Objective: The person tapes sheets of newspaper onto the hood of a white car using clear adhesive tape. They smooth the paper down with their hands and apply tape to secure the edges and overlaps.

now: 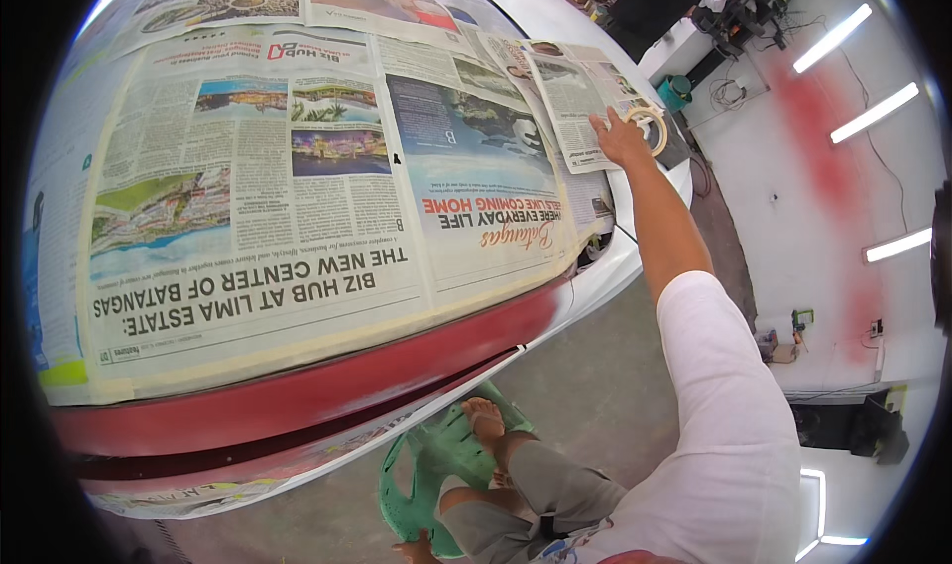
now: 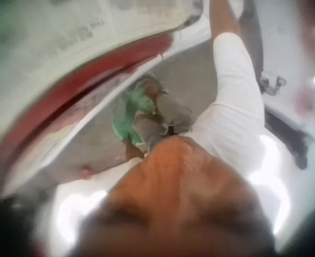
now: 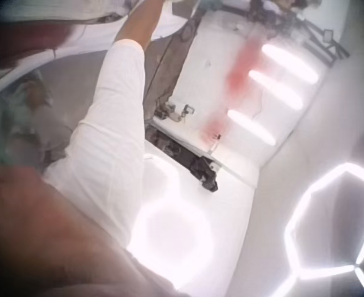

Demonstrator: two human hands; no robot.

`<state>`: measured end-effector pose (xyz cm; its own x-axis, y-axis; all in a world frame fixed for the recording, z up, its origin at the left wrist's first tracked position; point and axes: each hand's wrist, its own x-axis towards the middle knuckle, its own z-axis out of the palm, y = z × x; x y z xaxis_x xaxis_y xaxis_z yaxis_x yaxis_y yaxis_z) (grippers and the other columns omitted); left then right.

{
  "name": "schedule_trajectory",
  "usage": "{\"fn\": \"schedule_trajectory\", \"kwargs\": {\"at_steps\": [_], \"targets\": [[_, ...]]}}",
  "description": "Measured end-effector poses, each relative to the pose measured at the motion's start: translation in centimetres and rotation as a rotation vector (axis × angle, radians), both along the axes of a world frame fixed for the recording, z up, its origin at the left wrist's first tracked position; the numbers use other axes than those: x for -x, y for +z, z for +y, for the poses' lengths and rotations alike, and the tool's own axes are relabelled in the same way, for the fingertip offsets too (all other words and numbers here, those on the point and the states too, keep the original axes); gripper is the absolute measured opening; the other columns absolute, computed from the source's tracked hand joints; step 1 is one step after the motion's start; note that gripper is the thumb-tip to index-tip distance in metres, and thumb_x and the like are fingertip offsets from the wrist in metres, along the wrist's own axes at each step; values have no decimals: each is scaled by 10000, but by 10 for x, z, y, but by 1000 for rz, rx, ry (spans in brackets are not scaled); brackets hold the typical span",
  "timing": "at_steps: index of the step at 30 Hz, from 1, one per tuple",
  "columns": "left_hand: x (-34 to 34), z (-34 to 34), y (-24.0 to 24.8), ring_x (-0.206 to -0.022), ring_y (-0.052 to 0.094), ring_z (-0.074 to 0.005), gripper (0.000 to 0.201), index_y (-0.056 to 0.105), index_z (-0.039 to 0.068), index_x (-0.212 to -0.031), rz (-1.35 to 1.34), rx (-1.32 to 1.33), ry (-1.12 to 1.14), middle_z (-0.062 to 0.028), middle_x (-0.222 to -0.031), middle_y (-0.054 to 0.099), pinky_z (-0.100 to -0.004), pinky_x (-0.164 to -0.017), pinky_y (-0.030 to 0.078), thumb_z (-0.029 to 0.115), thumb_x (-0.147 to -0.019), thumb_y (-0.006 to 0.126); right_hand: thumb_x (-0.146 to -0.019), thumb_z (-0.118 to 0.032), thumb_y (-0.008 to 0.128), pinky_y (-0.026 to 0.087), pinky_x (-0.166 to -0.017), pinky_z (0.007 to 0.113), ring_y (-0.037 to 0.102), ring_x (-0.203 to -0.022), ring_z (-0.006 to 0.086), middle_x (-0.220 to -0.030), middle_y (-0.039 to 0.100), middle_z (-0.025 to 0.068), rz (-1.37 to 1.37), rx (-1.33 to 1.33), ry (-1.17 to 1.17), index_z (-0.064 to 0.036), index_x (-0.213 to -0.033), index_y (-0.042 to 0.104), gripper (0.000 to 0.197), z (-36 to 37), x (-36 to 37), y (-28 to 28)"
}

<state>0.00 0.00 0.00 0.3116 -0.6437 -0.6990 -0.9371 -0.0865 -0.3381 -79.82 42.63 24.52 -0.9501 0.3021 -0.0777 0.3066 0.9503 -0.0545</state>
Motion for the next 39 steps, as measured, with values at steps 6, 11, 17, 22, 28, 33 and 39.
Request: {"fn": "schedule_trajectory", "kwargs": {"at_steps": [6, 11, 17, 22, 28, 33, 39], "targets": [[46, 5, 69, -1143, 620, -418, 695, 480, -35, -1329, 428, 339, -215, -276, -1280, 616, -500, -985, 482, 338, -831, 788, -1017, -570, 431, 427, -1090, 518, 499, -1318, 442, -1413, 528, 286, 71, 52, 63, -175, -1521, 471, 642, 9, -71, 2], [231, 26, 338, -1165, 605, -370, 348, 661, 4, -999, 1515, -878, 368, -223, -1123, 716, -513, -975, 456, 340, -917, 700, -1018, -267, 518, 468, -998, 507, 567, -1177, 448, -1244, 599, 297, 194, 212, 182, -121, -1457, 525, 463, 29, -234, 4], [352, 26, 599, -1152, 604, -472, 452, 676, 2, -792, 2240, -2305, -297, -225, -1103, 733, -661, -1006, 373, 431, -935, 674, -965, -98, 511, 449, -989, 542, 561, -1151, 490, -1245, 546, 326, -228, 307, -4, -137, -1523, 430, 564, 47, -473, 30], [326, 52, 673, -1332, 531, -449, 645, 645, 51, -1294, 2206, -2351, -778, -202, -1194, 699, -705, -1182, 38, 506, -853, 763, -873, -3, 539, 475, -956, 518, 575, -1142, 479, -1238, 566, 319, -222, 239, 173, -114, -1511, 442, 655, 57, -553, 6], [305, 60, 703, -1369, 500, -421, 779, 550, 3, -1393, 2467, -2273, -783, -223, -1368, 605, -711, -1174, 50, 493, -829, 771, -853, 30, 531, 505, -790, 503, 666, -885, 417, -1011, 673, 264, -218, 345, -3, -143, -1582, 325, 777, 49, -543, 34], [341, 14, 651, -1076, 662, -427, 360, 711, -6, -866, 2229, -2042, -618, -202, -1081, 732, -610, -1019, 412, 348, -924, 722, -884, 36, 513, 517, -798, 492, 632, -802, 439, -879, 638, 248, -72, 643, -175, -205, -1643, 91, 901, 1, -501, 86], [318, -16, 519, -932, 629, -80, 171, 691, -6, -1017, 1721, -653, -87, -77, -1005, 735, -264, -864, 485, 146, -946, 728, -909, 33, 488, 494, -930, 474, 600, -1065, 471, -1279, 579, 324, 153, 682, -47, -211, -1646, 23, 904, -45, -470, 135]]}}
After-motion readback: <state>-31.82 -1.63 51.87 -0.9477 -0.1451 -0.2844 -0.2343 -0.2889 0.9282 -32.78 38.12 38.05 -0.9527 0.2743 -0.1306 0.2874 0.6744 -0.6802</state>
